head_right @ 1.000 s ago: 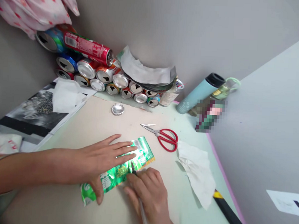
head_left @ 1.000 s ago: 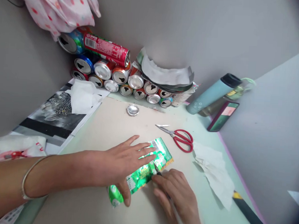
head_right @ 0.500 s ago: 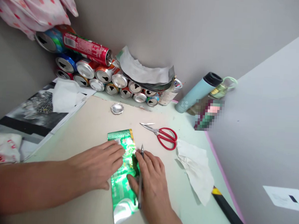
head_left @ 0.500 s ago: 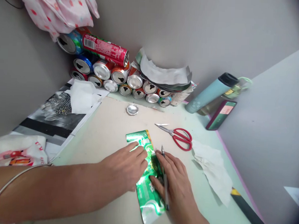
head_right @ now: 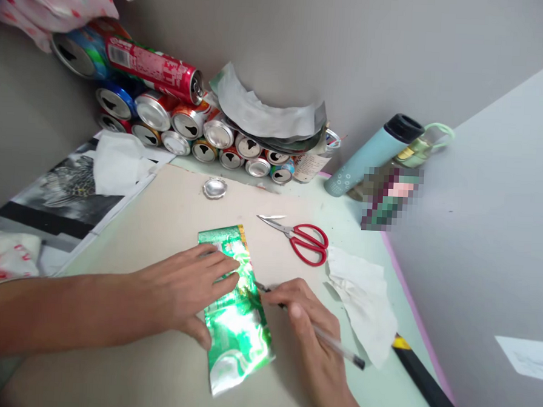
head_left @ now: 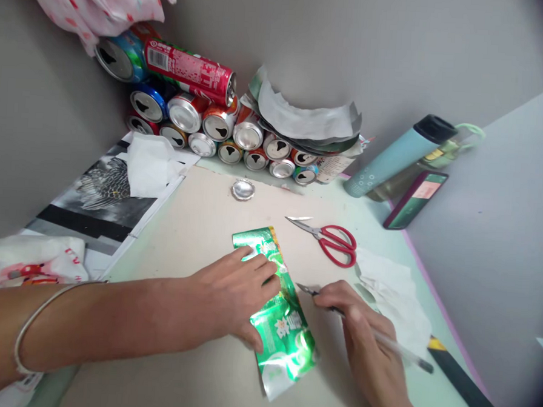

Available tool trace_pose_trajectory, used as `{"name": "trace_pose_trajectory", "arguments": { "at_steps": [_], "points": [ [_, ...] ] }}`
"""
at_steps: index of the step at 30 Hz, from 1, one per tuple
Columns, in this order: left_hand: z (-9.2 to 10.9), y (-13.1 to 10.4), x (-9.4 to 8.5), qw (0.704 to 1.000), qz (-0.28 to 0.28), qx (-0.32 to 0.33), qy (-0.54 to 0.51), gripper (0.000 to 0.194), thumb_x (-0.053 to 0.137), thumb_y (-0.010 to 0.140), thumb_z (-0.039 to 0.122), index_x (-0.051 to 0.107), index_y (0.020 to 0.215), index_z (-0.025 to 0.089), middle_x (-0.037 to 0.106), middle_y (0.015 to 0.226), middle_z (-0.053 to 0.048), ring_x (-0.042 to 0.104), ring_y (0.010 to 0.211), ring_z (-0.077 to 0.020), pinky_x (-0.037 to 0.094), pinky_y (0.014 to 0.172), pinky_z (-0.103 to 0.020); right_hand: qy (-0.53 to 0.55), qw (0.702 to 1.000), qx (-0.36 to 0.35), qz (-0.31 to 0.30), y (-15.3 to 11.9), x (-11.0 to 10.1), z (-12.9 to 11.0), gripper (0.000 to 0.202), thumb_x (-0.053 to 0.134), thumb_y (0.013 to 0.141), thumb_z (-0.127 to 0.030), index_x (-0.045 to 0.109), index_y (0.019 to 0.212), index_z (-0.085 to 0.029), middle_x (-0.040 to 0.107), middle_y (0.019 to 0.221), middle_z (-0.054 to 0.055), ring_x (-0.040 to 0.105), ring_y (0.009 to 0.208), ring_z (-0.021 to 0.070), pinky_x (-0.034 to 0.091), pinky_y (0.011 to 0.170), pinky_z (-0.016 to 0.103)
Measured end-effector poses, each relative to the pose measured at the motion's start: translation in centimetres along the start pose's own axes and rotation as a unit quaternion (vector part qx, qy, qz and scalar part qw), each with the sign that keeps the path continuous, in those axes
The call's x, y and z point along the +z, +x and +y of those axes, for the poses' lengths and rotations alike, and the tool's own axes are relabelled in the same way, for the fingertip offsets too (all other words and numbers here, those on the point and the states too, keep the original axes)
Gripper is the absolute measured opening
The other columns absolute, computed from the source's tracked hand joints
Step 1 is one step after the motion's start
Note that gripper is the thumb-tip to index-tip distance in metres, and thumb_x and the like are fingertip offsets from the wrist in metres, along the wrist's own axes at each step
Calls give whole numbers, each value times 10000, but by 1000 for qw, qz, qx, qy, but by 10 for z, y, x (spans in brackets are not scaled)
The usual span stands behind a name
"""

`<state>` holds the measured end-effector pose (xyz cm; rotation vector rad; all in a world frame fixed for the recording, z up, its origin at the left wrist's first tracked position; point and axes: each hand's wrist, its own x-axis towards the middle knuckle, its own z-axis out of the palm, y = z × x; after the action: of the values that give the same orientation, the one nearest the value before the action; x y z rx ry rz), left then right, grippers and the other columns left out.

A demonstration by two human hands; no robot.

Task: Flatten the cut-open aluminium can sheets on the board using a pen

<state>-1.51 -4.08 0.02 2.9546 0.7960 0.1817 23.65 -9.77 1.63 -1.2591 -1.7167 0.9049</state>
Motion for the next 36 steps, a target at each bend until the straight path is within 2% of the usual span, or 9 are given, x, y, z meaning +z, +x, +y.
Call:
{"name": "trace_pose_trajectory", "arguments": {
  "at_steps": [3,7,12,17,23,31,36],
  "points": [
    [-2,1,1,1000,5,-8,21,755,798,716,736,633,1160,148,683,1146,-115,640,1036,-306,451,897,-403,41,998,49,-20,2,1,1,254,633,1000,-398,762,874,-219,668,820,65,639,785,227,538,685,321],
    [-4,3,2,999,-11,-15,35,839,862,652,704,608,1236,157,670,1187,-112,623,1055,-312,446,880,-403,94,988,118,-23,1,9,-3,232,713,939,-400,650,818,-213,626,758,25,572,684,184,465,579,273],
    [-6,6,-2,999,-36,-18,23,836,858,663,697,595,1266,180,664,1252,-118,612,1090,-331,457,856,-420,131,982,122,-66,-2,10,-1,308,668,965,-402,528,764,-214,531,722,-5,462,660,159,373,563,261],
    [-6,6,-4,999,-43,-17,23,840,857,673,687,593,1292,184,655,1299,-130,604,1127,-340,457,893,-433,137,975,149,-93,-2,11,-4,334,650,975,-418,497,760,-212,481,719,-14,408,634,143,334,540,253],
    [-6,6,-6,998,-60,-6,14,947,855,607,745,586,1301,159,647,1313,-150,595,1137,-353,460,928,-459,110,978,139,-110,-2,20,-12,378,650,966,-448,489,722,-208,447,653,-36,381,566,122,304,499,240],
    [-7,7,-11,996,-85,-12,5,932,859,641,710,572,1330,153,627,1346,-151,585,1175,-362,471,960,-477,139,978,130,-84,-9,26,-1,295,671,970,-359,528,760,-208,477,685,-34,411,595,123,319,512,230],
    [-6,9,-16,994,-109,-19,-6,960,849,658,709,546,1383,159,614,1357,-155,569,1208,-370,456,987,-482,77,989,126,-19,-9,21,3,308,643,988,-362,505,756,-216,451,656,-48,378,559,116,290,491,230]
  ]
}}
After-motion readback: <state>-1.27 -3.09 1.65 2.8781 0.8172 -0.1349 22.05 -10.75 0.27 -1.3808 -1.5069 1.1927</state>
